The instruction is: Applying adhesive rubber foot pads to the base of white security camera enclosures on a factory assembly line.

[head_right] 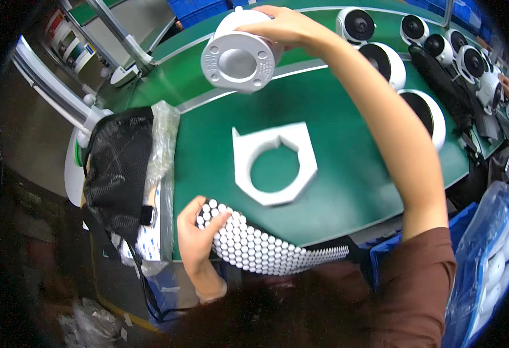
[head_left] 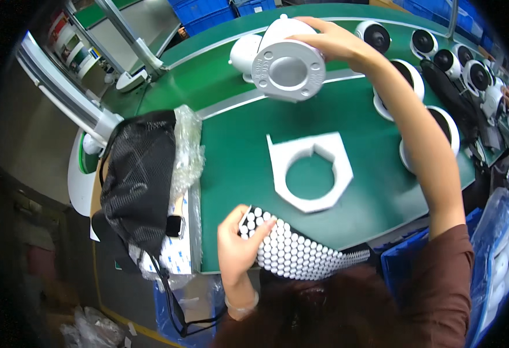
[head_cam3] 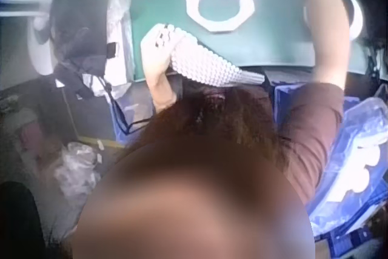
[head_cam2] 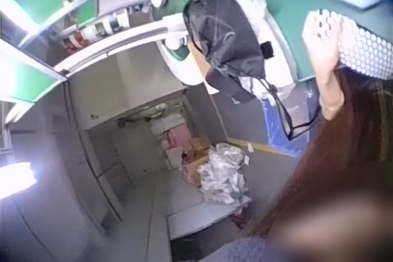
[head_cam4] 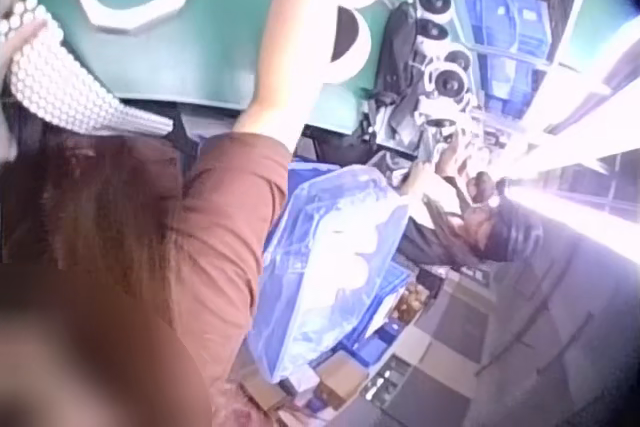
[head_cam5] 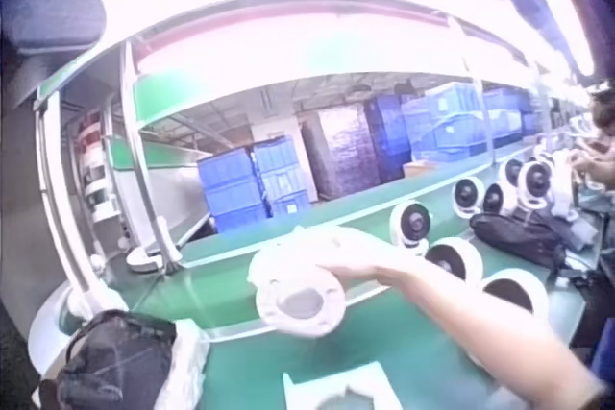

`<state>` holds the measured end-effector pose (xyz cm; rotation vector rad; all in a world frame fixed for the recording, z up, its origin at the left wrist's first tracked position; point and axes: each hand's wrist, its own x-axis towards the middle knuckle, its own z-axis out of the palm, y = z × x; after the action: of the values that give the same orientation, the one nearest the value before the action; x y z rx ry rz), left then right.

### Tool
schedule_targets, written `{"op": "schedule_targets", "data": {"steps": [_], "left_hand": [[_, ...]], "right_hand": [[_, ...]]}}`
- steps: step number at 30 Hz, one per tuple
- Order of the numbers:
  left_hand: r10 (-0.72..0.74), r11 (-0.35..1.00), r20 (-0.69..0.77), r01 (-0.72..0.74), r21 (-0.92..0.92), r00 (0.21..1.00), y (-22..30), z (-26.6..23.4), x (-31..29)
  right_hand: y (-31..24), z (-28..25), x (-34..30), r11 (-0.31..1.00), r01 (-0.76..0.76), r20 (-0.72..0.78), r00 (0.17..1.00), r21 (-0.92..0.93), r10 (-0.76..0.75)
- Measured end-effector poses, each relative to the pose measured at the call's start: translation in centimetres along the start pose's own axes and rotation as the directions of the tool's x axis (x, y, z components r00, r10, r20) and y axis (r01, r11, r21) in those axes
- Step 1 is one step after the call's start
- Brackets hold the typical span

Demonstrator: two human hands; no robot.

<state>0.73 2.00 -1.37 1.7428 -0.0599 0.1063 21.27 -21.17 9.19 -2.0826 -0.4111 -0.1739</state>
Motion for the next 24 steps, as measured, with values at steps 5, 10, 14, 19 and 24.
{"op": "schedule_targets", "data": {"steps": [5, 10, 14, 19, 24], "left_hand": [[0.182, 0.967, 0.017, -0.176, -0.184, 0.983, -0.3, 1.3, 0.6], [0.359, 0.925, -0.01, -0.357, -0.133, 0.933, -0.5, 1.7, 0.9], [0.257, 0.943, -0.005, -0.252, -0.218, 0.966, 0.0, 2.2, 0.9], [0.211, 0.959, -0.009, -0.209, -0.19, 0.978, -0.3, 1.9, 0.8], [0.175, 0.965, 0.005, -0.171, -0.201, 0.985, 0.1, 2.4, 1.0]], "right_hand": [[0.5, 0.6, -6.9, 0.901, -0.384, 0.356, 0.886, 0.203, 0.297], [0.1, 2.6, -10.8, 0.951, -0.307, 0.461, 0.838, -0.046, 0.293], [2.6, 1.6, -8.9, 0.98, -0.106, 0.525, 0.832, -0.166, 0.179], [-0.5, 1.3, -12.4, 0.977, -0.186, 0.326, 0.935, 0.108, 0.142], [-0.5, 3.3, -14.6, 0.983, 0.052, 0.188, 0.978, 0.177, -0.086]]}}
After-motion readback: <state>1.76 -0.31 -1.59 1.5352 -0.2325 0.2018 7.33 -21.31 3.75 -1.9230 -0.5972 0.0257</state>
